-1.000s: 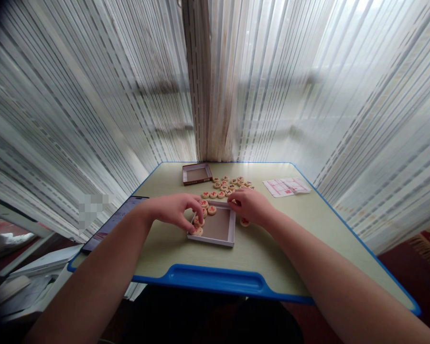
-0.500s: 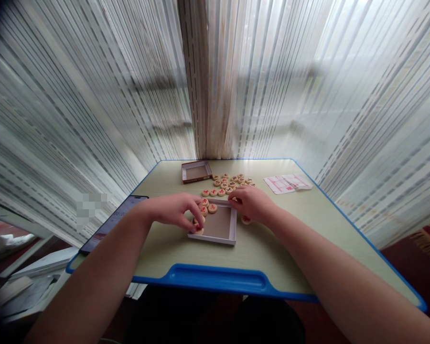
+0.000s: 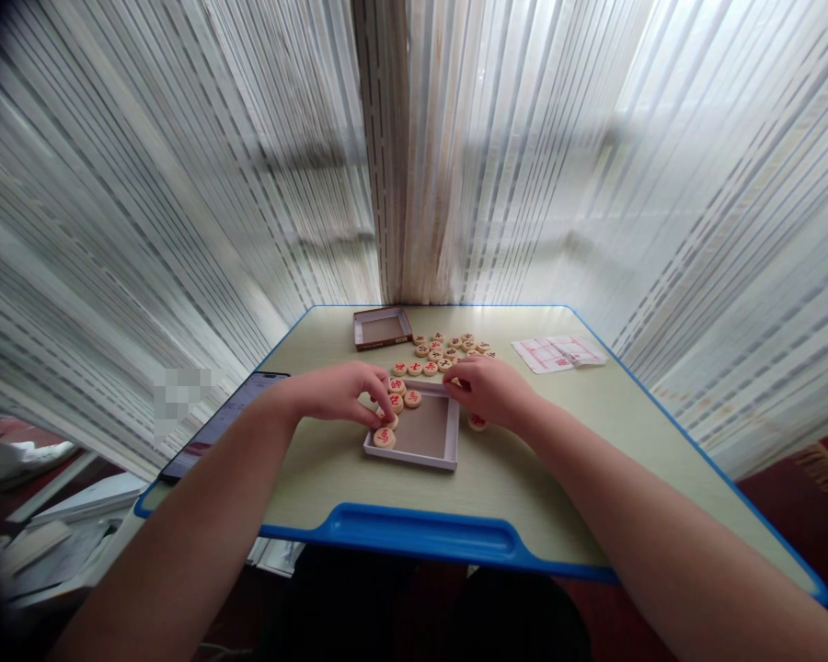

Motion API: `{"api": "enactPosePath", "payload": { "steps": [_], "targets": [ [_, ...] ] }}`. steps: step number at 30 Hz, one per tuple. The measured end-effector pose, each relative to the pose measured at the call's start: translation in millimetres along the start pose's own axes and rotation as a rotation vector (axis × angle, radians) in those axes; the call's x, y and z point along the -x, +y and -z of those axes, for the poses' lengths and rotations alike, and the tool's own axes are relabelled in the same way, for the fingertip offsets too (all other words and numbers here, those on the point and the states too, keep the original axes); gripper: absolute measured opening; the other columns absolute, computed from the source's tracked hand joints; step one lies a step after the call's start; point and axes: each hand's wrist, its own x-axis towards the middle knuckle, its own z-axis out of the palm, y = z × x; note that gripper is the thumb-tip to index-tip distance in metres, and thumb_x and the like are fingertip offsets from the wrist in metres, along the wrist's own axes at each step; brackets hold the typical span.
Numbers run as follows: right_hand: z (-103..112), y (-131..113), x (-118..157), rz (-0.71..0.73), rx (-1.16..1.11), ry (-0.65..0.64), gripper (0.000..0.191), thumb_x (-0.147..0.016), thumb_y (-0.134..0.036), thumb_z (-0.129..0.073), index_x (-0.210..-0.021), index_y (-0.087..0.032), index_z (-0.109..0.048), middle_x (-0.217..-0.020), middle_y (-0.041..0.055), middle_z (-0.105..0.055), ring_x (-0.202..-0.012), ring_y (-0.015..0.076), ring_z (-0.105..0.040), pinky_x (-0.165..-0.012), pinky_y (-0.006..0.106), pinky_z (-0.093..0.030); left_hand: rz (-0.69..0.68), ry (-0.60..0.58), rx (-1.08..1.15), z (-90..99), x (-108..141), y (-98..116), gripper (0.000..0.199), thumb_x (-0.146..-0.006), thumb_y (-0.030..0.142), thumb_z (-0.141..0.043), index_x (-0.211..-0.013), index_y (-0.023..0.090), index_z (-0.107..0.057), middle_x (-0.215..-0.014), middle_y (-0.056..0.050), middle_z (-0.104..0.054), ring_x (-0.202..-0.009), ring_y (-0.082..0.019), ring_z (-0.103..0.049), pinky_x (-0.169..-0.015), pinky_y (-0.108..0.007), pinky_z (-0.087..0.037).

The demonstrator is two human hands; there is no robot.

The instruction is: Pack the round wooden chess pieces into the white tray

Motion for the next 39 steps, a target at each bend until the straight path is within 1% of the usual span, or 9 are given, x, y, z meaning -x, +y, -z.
{"api": "enactPosePath", "payload": {
  "steps": [14, 20, 23, 25, 27, 30, 34, 37, 39],
  "targets": [
    [1, -2, 1, 0.007, 0.022, 0.018, 0.017, -0.080, -0.023, -0.052, -0.080, -0.020, -0.069, -0.072, 0.0037, -0.065, -0.063, 0.0136, -0.054, -0.061, 0.024, -0.040, 0.029, 0.015, -0.021, 0.1, -1, -3, 0.026, -0.069, 0.039, -0.068, -0.090, 0.024, -0.072, -0.087, -0.002, -0.059, -0.081, -0.015, -0.055, -0.073, -0.024, -0.040],
    [5, 2, 0, -0.104, 0.057, 0.053, 0.024, -0.081, -0.029, -0.049, -0.096, -0.022, -0.067, -0.068, 0.0023, -0.064, -0.060, 0.0140, -0.054, -0.056, 0.024, -0.038, 0.010, 0.007, 0.012, 1.7, 1, 2, 0.027, -0.070, 0.035, -0.067, -0.094, 0.023, -0.070, -0.091, -0.001, -0.061, -0.084, -0.015, -0.055, -0.075, -0.024, -0.040],
    [9, 6, 0, -0.199, 0.060, 0.088, 0.028, -0.084, -0.030, -0.046, -0.102, -0.020, -0.065, -0.074, 0.0041, -0.068, -0.065, 0.0157, -0.058, -0.058, 0.025, -0.039, 0.005, 0.069, 0.046, 3.2, 3, 5, 0.030, -0.074, 0.037, -0.062, -0.099, 0.022, -0.068, -0.093, -0.002, -0.062, -0.083, -0.014, -0.055, -0.073, -0.023, -0.041],
    [12, 10, 1, -0.276, 0.070, 0.104, 0.032, -0.088, -0.030, -0.040, -0.108, -0.020, -0.063, -0.082, 0.0064, -0.070, -0.071, 0.0179, -0.061, -0.061, 0.026, -0.041, 0.037, 0.167, 0.069, 2.8, 2, 5, 0.033, -0.077, 0.041, -0.058, -0.101, 0.020, -0.067, -0.088, -0.002, -0.062, -0.077, -0.013, -0.054, -0.067, -0.023, -0.042],
    [13, 14, 1, -0.327, 0.066, 0.110, 0.035, -0.091, -0.031, -0.035, -0.113, -0.020, -0.060, -0.090, 0.0081, -0.070, -0.078, 0.0200, -0.063, -0.065, 0.028, -0.042, 0.080, 0.333, 0.072, 0.3, -4, 0, 0.036, -0.079, 0.043, -0.055, -0.102, 0.018, -0.066, -0.086, -0.004, -0.062, -0.073, -0.013, -0.054, -0.064, -0.024, -0.042],
    [10, 18, 0, -0.255, 0.033, 0.105, 0.036, -0.091, -0.026, -0.034, -0.112, -0.019, -0.062, -0.099, 0.0099, -0.068, -0.088, 0.0210, -0.061, -0.073, 0.030, -0.045, 0.067, 0.607, 0.013, -7.8, -19, -14, 0.035, -0.084, 0.040, -0.048, -0.102, 0.017, -0.067, -0.099, -0.007, -0.063, -0.089, -0.016, -0.056, -0.080, -0.028, -0.045],
    [3, 20, -1, -0.087, 0.033, 0.090, 0.034, -0.088, -0.022, -0.038, -0.103, -0.019, -0.068, -0.098, 0.0104, -0.065, -0.091, 0.0215, -0.056, -0.082, 0.034, -0.044, -0.017, 0.586, 0.009, -20.9, -40, -32, 0.045, -0.090, 0.041, -0.034, -0.105, 0.015, -0.067, -0.117, -0.009, -0.061, -0.111, -0.019, -0.052, -0.100, -0.033, -0.037],
    [2, 19, -2, -0.087, 0.062, 0.126, 0.034, -0.085, -0.015, -0.039, -0.103, -0.020, -0.068, -0.100, 0.0100, -0.064, -0.091, 0.0222, -0.053, -0.082, 0.035, -0.045, -0.011, 0.529, 0.012, -26.4, -50, -40, 0.055, -0.092, 0.046, -0.024, -0.108, 0.014, -0.066, -0.129, -0.009, -0.055, -0.121, -0.020, -0.047, -0.106, -0.035, -0.031],
    [4, 21, -1, -0.132, 0.093, 0.161, 0.037, -0.081, -0.010, -0.040, -0.103, -0.019, -0.068, -0.101, 0.0095, -0.064, -0.093, 0.0227, -0.052, -0.081, 0.035, -0.045, 0.009, 0.505, 0.019, -27.2, -54, -44, 0.062, -0.092, 0.051, -0.020, -0.107, 0.013, -0.066, -0.128, -0.009, -0.056, -0.120, -0.021, -0.047, -0.106, -0.034, -0.031]
  ]
}}
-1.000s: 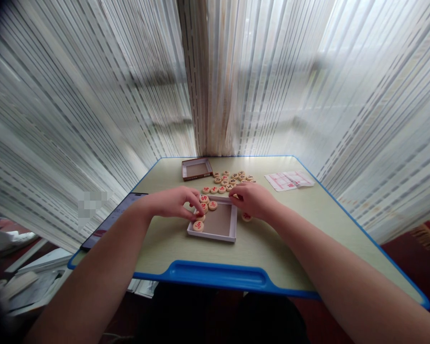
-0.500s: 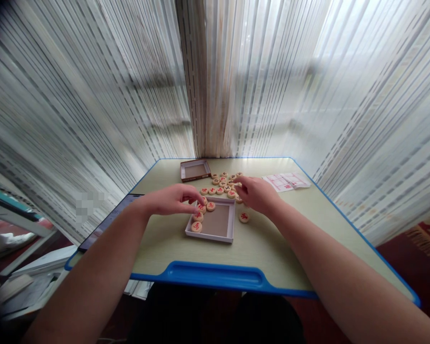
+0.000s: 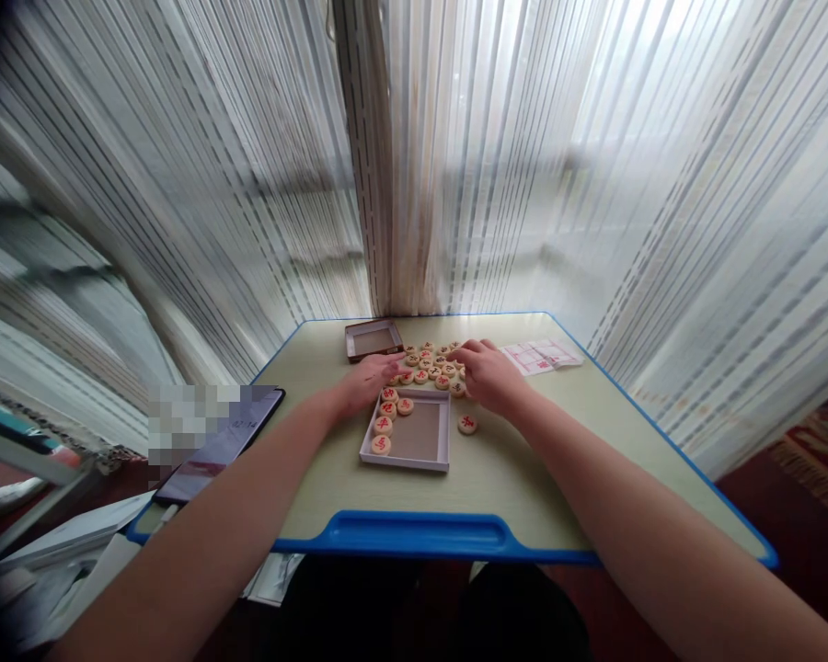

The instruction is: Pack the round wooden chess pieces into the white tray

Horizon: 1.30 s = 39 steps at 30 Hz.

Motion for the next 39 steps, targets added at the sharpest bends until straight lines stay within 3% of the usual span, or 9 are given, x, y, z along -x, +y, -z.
{"api": "enactPosePath", "payload": {
  "steps": [4, 9, 15, 21, 23, 26, 30, 39],
  "targets": [
    [5, 9, 0, -0.151, 0.077, 0.015, 0.039, -0.076, -0.007, -0.041, -0.097, -0.021, -0.070, -0.100, 0.0076, -0.065, -0.092, 0.0216, -0.055, -0.078, 0.032, -0.045, 0.044, -0.051, 0.030, 0.1, -2, -7, 0.069, -0.090, 0.056, -0.015, -0.101, 0.013, -0.068, -0.112, -0.009, -0.065, -0.109, -0.020, -0.055, -0.097, -0.030, -0.039],
    [7, 23, -2, -0.385, 0.167, -0.154, 0.036, -0.071, -0.011, -0.045, -0.094, -0.021, -0.071, -0.097, 0.0076, -0.069, -0.080, 0.0195, -0.062, -0.062, 0.027, -0.044, 0.029, -0.073, 0.034, 0.6, 0, -5, 0.066, -0.089, 0.057, -0.018, -0.107, 0.015, -0.066, -0.113, -0.008, -0.065, -0.106, -0.019, -0.057, -0.094, -0.028, -0.040],
    [15, 21, -2, -0.500, 0.135, -0.263, 0.031, -0.076, -0.025, -0.046, -0.092, -0.017, -0.071, -0.091, 0.0103, -0.071, -0.079, 0.0225, -0.063, -0.059, 0.029, -0.043, 0.091, -0.083, 0.093, 2.9, 4, 1, 0.067, -0.088, 0.058, -0.020, -0.090, 0.014, -0.070, -0.111, -0.009, -0.065, -0.107, -0.018, -0.055, -0.097, -0.027, -0.039],
    [17, 14, -3, -0.552, 0.112, -0.358, 0.030, -0.074, -0.033, -0.052, -0.093, -0.019, -0.070, -0.093, 0.0093, -0.070, -0.081, 0.0229, -0.062, -0.057, 0.028, -0.040, 0.174, -0.033, 0.167, 1.6, 5, -5, 0.062, -0.089, 0.052, -0.022, -0.089, 0.011, -0.068, -0.111, -0.011, -0.064, -0.107, -0.022, -0.055, -0.098, -0.033, -0.039],
    [18, 13, -3, -0.536, 0.109, -0.355, 0.030, -0.074, -0.029, -0.052, -0.096, -0.019, -0.070, -0.096, 0.0088, -0.069, -0.082, 0.0220, -0.062, -0.059, 0.028, -0.041, 0.152, -0.028, 0.166, 0.2, 5, -5, 0.060, -0.089, 0.051, -0.024, -0.090, 0.011, -0.069, -0.111, -0.011, -0.065, -0.107, -0.023, -0.055, -0.098, -0.035, -0.040],
    [24, 9, -2, -0.381, 0.074, -0.345, 0.027, -0.072, -0.023, -0.053, -0.093, -0.021, -0.070, -0.097, 0.0071, -0.068, -0.081, 0.0198, -0.061, -0.063, 0.027, -0.041, 0.083, -0.019, 0.148, -2.6, 3, -3, 0.059, -0.089, 0.051, -0.024, -0.101, 0.013, -0.068, -0.123, -0.010, -0.059, -0.116, -0.025, -0.051, -0.103, -0.037, -0.036],
    [31, 3, 3, -0.198, -0.029, -0.453, 0.023, -0.068, -0.022, -0.057, -0.087, -0.023, -0.070, -0.088, 0.0033, -0.069, -0.073, 0.0171, -0.060, -0.060, 0.025, -0.041, 0.015, -0.043, 0.138, -6.4, 0, 0, 0.063, -0.089, 0.054, -0.019, -0.106, 0.018, -0.068, -0.132, -0.006, -0.053, -0.122, -0.023, -0.046, -0.108, -0.036, -0.029],
    [22, 12, 6, -0.188, 0.012, -0.442, 0.024, -0.072, -0.027, -0.057, -0.093, -0.023, -0.067, -0.080, 0.0040, -0.068, -0.064, 0.0162, -0.059, -0.054, 0.025, -0.038, 0.113, 0.050, 0.167, -8.1, 3, -6, 0.072, -0.086, 0.064, -0.020, -0.107, 0.011, -0.064, -0.118, -0.013, -0.061, -0.111, -0.024, -0.053, -0.102, -0.036, -0.037]
  ]
}}
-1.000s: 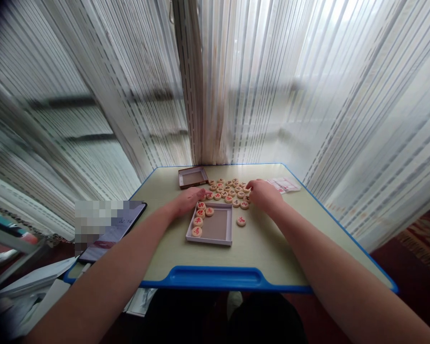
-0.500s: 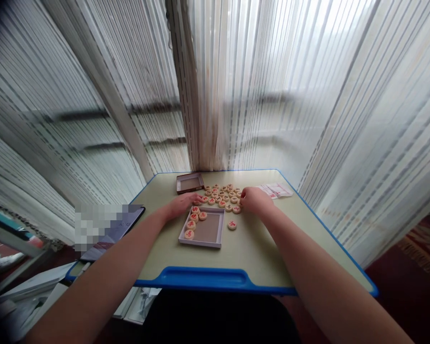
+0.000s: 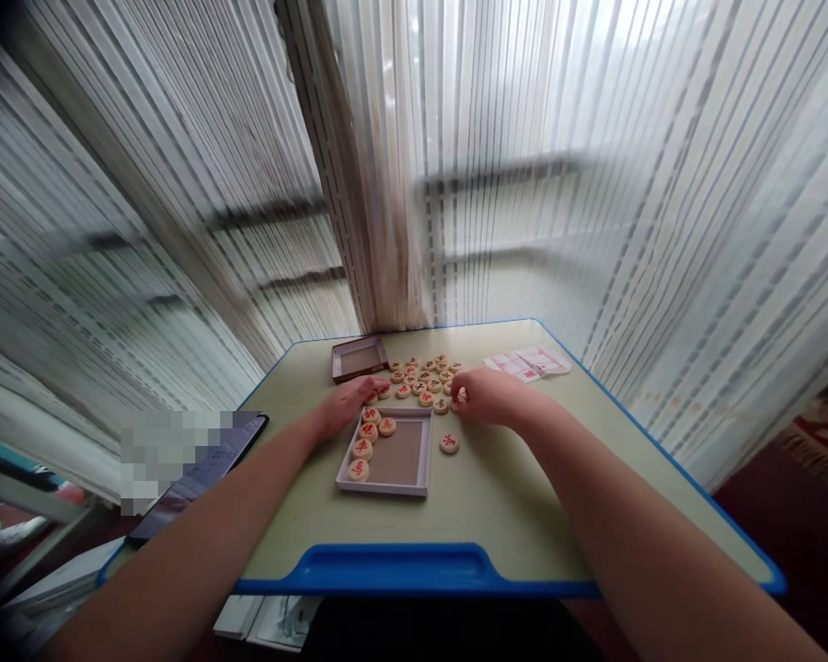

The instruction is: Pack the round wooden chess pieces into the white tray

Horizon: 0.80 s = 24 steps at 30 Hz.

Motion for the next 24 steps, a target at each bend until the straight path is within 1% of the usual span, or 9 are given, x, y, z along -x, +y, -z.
{"api": "enactPosePath", "payload": {
  "steps": [3, 5, 7, 10, 13, 17, 18, 21, 24],
  "targets": [
    [-1, 2, -2, 0.001, 0.004, 0.031, 0.020, -0.071, -0.023, -0.057, -0.088, -0.022, -0.066, -0.080, 0.0044, -0.067, -0.065, 0.0163, -0.059, -0.056, 0.025, -0.039, -0.014, 0.020, -0.032, -0.9, -1, -3, 0.072, -0.086, 0.064, -0.018, -0.104, 0.012, -0.064, -0.115, -0.013, -0.062, -0.109, -0.024, -0.054, -0.099, -0.036, -0.038],
    [-1, 2, -3, 0.007, 0.002, 0.100, 0.018, -0.069, -0.021, -0.057, -0.085, -0.020, -0.064, -0.084, 0.0054, -0.066, -0.069, 0.0170, -0.059, -0.059, 0.025, -0.041, -0.005, 0.042, -0.039, -1.6, -2, -4, 0.072, -0.085, 0.064, -0.017, -0.099, 0.012, -0.065, -0.109, -0.013, -0.064, -0.103, -0.023, -0.056, -0.095, -0.036, -0.040],
    [0, 1, -3, 0.021, -0.015, 0.186, 0.016, -0.069, -0.023, -0.056, -0.084, -0.020, -0.062, -0.089, 0.0060, -0.064, -0.072, 0.0173, -0.059, -0.063, 0.026, -0.042, -0.005, 0.048, -0.030, -2.0, -2, -5, 0.071, -0.085, 0.065, -0.017, -0.092, 0.014, -0.065, -0.102, -0.012, -0.065, -0.097, -0.022, -0.057, -0.091, -0.035, -0.042],
    [2, -3, -1, 0.050, -0.068, 0.284, 0.014, -0.071, -0.026, -0.055, -0.083, -0.020, -0.059, -0.090, 0.0052, -0.063, -0.071, 0.0158, -0.058, -0.063, 0.027, -0.042, -0.016, 0.030, 0.007, -2.3, -2, -6, 0.066, -0.085, 0.064, -0.019, -0.085, 0.015, -0.063, -0.098, -0.010, -0.065, -0.095, -0.021, -0.057, -0.090, -0.033, -0.043],
    [4, -9, 1, 0.089, -0.108, 0.343, 0.011, -0.071, -0.023, -0.055, -0.081, -0.020, -0.058, -0.088, 0.0041, -0.063, -0.067, 0.0142, -0.057, -0.062, 0.026, -0.042, 0.001, 0.019, 0.022, -1.9, -3, -7, 0.064, -0.086, 0.063, -0.020, -0.088, 0.015, -0.062, -0.099, -0.010, -0.064, -0.095, -0.020, -0.057, -0.090, -0.033, -0.043],
    [6, -15, 5, 0.097, -0.133, 0.451, 0.019, -0.074, -0.025, -0.054, -0.091, -0.020, -0.060, -0.092, 0.0045, -0.063, -0.071, 0.0153, -0.058, -0.064, 0.027, -0.043, 0.010, 0.002, -0.013, -0.3, -3, -6, 0.062, -0.087, 0.062, -0.022, -0.091, 0.015, -0.062, -0.100, -0.009, -0.063, -0.094, -0.019, -0.057, -0.088, -0.031, -0.043],
    [7, -16, 6, 0.096, -0.131, 0.471, 0.019, -0.075, -0.026, -0.053, -0.092, -0.021, -0.061, -0.091, 0.0044, -0.063, -0.071, 0.0155, -0.058, -0.064, 0.027, -0.043, 0.009, -0.002, -0.024, 0.3, -3, -5, 0.061, -0.087, 0.061, -0.022, -0.092, 0.015, -0.062, -0.100, -0.009, -0.063, -0.094, -0.019, -0.057, -0.088, -0.031, -0.043],
    [9, -21, 10, 0.108, -0.131, 0.508, 0.015, -0.078, -0.030, -0.053, -0.086, -0.022, -0.064, -0.089, 0.0041, -0.064, -0.072, 0.0158, -0.058, -0.063, 0.027, -0.043, -0.007, -0.024, -0.044, 2.5, -2, -3, 0.058, -0.088, 0.058, -0.024, -0.092, 0.015, -0.063, -0.100, -0.009, -0.063, -0.095, -0.019, -0.056, -0.088, -0.030, -0.042],
    [7, -23, 10, 0.109, -0.184, 0.499, 0.016, -0.079, -0.032, -0.054, -0.086, -0.022, -0.064, -0.088, 0.0041, -0.065, -0.072, 0.0154, -0.059, -0.065, 0.027, -0.044, -0.027, -0.050, -0.042, 4.1, -2, -1, 0.056, -0.088, 0.057, -0.026, -0.092, 0.016, -0.063, -0.099, -0.008, -0.063, -0.096, -0.019, -0.056, -0.089, -0.029, -0.041]
  ]
}}
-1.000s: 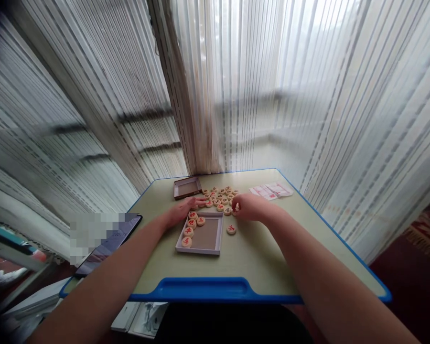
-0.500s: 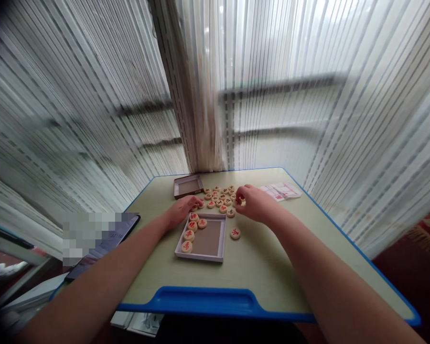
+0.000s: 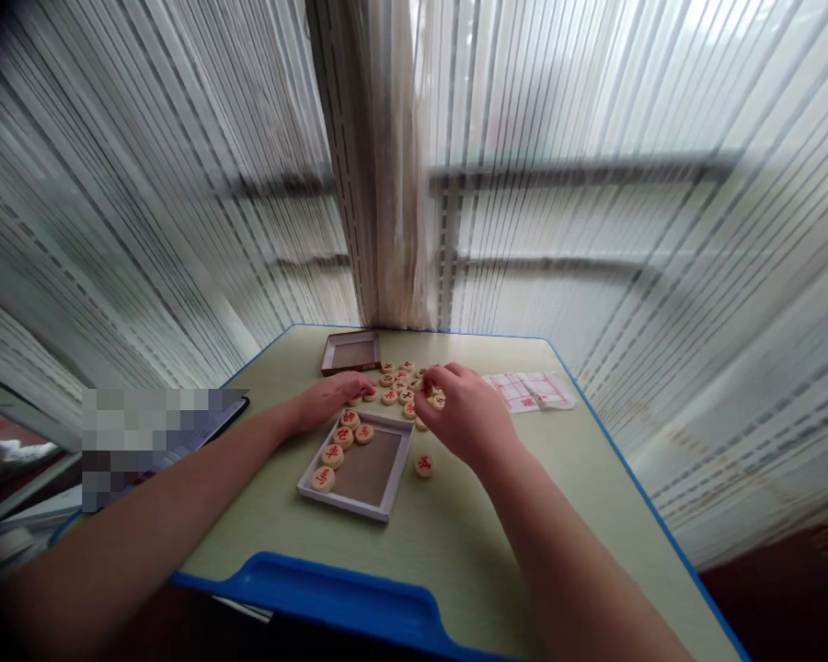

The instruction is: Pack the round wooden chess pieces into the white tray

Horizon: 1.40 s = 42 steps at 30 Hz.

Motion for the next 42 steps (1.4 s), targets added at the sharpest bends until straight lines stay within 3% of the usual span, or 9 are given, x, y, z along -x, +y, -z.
{"api": "enactPosePath", "payload": {
  "steps": [9, 12, 16, 20, 24, 29, 33, 42],
  "targets": [
    [-13, 17, -2, -0.030, 0.067, -0.097, 0.025, -0.080, -0.036, -0.052, -0.099, -0.021, -0.060, -0.087, 0.0045, -0.069, -0.067, 0.0157, -0.060, -0.059, 0.027, -0.043, 0.058, 0.089, 0.084, -2.9, -4, -2, 0.059, -0.086, 0.061, -0.025, -0.087, 0.017, -0.065, -0.096, -0.008, -0.065, -0.092, -0.019, -0.057, -0.090, -0.031, -0.042],
    [-7, 12, -2, 0.049, 0.084, -0.068, 0.020, -0.082, -0.036, -0.051, -0.089, -0.021, -0.063, -0.084, 0.0048, -0.069, -0.067, 0.0156, -0.060, -0.061, 0.027, -0.043, 0.114, 0.122, 0.215, -7.0, -6, -10, 0.065, -0.086, 0.062, -0.021, -0.088, 0.014, -0.065, -0.096, -0.010, -0.066, -0.093, -0.019, -0.058, -0.092, -0.033, -0.042],
    [-8, -6, 3, 0.192, 0.002, -0.039, 0.021, -0.083, -0.035, -0.051, -0.090, -0.021, -0.066, -0.086, 0.0059, -0.068, -0.069, 0.0150, -0.060, -0.066, 0.027, -0.045, 0.194, 0.176, 0.371, -11.4, -10, -16, 0.072, -0.085, 0.065, -0.018, -0.091, 0.010, -0.064, -0.096, -0.012, -0.067, -0.092, -0.019, -0.060, -0.088, -0.033, -0.045],
    [-27, -30, 11, 0.230, -0.089, -0.108, 0.022, -0.082, -0.033, -0.052, -0.094, -0.022, -0.068, -0.089, 0.0065, -0.068, -0.076, 0.0152, -0.061, -0.069, 0.026, -0.046, 0.168, 0.183, 0.314, -12.1, -13, -16, 0.074, -0.083, 0.068, -0.018, -0.087, 0.011, -0.065, -0.094, -0.013, -0.068, -0.090, -0.019, -0.060, -0.088, -0.034, -0.045],
    [-44, -43, 12, 0.120, -0.043, -0.153, 0.029, -0.077, -0.034, -0.060, -0.104, -0.022, -0.063, -0.088, 0.0050, -0.068, -0.082, 0.0175, -0.061, -0.073, 0.029, -0.046, 0.159, 0.171, 0.256, -11.4, -15, -16, 0.075, -0.084, 0.067, -0.016, -0.086, 0.011, -0.066, -0.094, -0.012, -0.068, -0.088, -0.020, -0.060, -0.085, -0.034, -0.045],
    [-47, -40, 6, 0.149, 0.015, -0.166, 0.014, -0.077, -0.035, -0.061, -0.082, -0.022, -0.066, -0.079, 0.0039, -0.066, -0.080, 0.0184, -0.057, -0.072, 0.029, -0.044, 0.125, 0.167, 0.187, -11.1, -15, -14, 0.072, -0.085, 0.065, -0.016, -0.082, 0.013, -0.067, -0.091, -0.010, -0.069, -0.086, -0.020, -0.060, -0.083, -0.033, -0.046],
    [-47, -38, 4, 0.240, -0.017, -0.179, 0.013, -0.080, -0.029, -0.058, -0.079, -0.021, -0.068, -0.082, 0.0050, -0.067, -0.079, 0.0173, -0.057, -0.075, 0.029, -0.043, 0.115, 0.148, 0.202, -7.7, -12, -8, 0.072, -0.085, 0.064, -0.017, -0.078, 0.013, -0.067, -0.088, -0.010, -0.069, -0.084, -0.020, -0.061, -0.081, -0.032, -0.047],
    [-51, -35, 5, 0.296, -0.060, -0.191, 0.012, -0.079, -0.025, -0.059, -0.083, -0.021, -0.069, -0.091, 0.0068, -0.065, -0.084, 0.0171, -0.058, -0.074, 0.027, -0.045, 0.128, 0.123, 0.180, -3.9, -11, -10, 0.067, -0.086, 0.060, -0.022, -0.081, 0.013, -0.069, -0.091, -0.010, -0.070, -0.086, -0.019, -0.061, -0.086, -0.033, -0.046]
  ]
}}
